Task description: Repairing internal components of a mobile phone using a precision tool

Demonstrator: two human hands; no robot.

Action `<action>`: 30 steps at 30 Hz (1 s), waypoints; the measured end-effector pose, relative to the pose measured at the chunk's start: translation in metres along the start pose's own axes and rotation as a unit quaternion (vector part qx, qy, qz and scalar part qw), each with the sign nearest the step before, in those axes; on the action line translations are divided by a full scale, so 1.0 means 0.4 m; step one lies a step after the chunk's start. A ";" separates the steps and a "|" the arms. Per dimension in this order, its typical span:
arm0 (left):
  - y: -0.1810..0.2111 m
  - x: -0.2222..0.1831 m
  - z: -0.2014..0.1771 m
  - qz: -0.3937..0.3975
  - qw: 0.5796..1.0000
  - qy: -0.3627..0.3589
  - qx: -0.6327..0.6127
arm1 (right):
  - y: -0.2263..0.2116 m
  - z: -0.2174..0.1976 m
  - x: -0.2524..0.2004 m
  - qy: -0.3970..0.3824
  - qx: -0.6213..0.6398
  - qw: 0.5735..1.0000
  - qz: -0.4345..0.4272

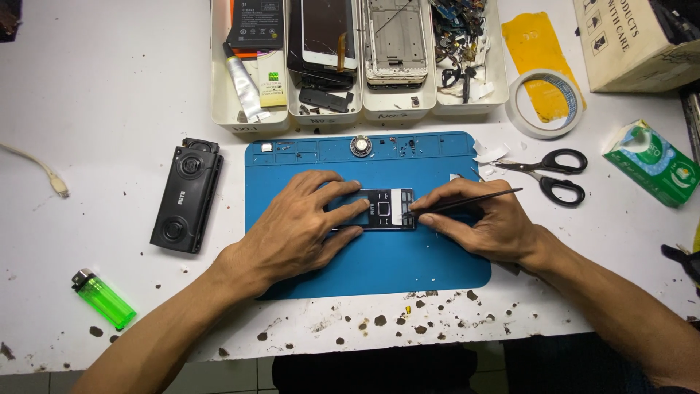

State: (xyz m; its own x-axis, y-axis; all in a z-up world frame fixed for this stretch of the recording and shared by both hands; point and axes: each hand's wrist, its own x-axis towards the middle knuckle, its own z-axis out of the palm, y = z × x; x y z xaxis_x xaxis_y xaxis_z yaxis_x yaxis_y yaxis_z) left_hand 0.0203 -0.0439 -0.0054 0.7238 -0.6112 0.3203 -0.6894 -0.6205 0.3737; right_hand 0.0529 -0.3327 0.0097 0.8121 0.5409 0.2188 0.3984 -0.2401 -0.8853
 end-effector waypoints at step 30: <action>0.000 0.003 0.001 -0.004 1.000 -0.004 0.001 | 0.015 -0.001 0.024 0.050 -0.019 0.999 -0.001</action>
State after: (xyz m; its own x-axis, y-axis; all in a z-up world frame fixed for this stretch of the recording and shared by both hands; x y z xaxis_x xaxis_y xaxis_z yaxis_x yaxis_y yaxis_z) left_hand 0.0212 -0.0449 -0.0055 0.7283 -0.6104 0.3114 -0.6844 -0.6261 0.3735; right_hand 0.0632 -0.3293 0.0066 0.8486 0.4592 0.2628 0.4151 -0.2698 -0.8688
